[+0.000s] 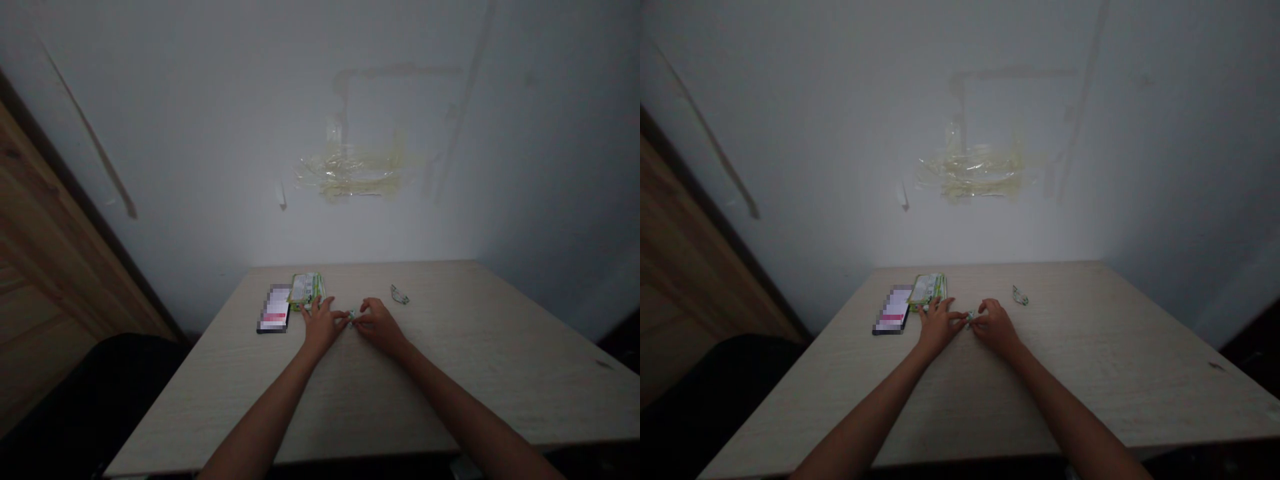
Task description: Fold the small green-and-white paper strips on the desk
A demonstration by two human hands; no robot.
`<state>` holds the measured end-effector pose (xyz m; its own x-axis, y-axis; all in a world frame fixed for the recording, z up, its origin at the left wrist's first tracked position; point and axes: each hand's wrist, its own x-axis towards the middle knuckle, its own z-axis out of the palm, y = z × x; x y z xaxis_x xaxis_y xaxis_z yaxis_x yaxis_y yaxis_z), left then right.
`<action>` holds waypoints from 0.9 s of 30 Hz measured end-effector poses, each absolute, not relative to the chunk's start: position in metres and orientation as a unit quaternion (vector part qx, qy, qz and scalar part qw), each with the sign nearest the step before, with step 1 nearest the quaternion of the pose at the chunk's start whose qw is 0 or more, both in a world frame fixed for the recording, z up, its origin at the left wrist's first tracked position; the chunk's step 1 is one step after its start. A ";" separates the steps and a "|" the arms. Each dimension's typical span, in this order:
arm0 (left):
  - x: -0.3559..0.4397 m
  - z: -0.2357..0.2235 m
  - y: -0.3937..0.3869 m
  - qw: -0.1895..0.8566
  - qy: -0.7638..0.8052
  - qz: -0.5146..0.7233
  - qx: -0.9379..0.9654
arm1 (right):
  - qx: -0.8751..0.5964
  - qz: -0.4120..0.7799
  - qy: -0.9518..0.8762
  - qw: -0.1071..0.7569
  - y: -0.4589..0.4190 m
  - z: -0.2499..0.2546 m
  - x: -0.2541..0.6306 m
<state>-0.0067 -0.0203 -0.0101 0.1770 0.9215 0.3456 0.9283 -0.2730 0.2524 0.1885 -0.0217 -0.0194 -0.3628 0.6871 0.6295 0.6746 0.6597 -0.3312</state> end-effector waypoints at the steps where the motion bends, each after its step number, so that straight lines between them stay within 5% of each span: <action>1: -0.007 -0.011 -0.020 0.007 -0.603 -0.219 -0.767 | -0.414 0.010 -0.826 0.383 -0.022 -0.020 0.189; 27: -0.005 -0.002 -0.023 -0.007 -0.617 -0.194 -0.763 | -0.379 0.038 -0.853 0.357 -0.024 -0.017 0.190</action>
<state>-0.0048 -0.0226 -0.0022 0.1633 0.9437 0.2876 0.9384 -0.2386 0.2501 0.1896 -0.0241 -0.0165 -0.4590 0.6732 0.5798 0.6189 0.7105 -0.3350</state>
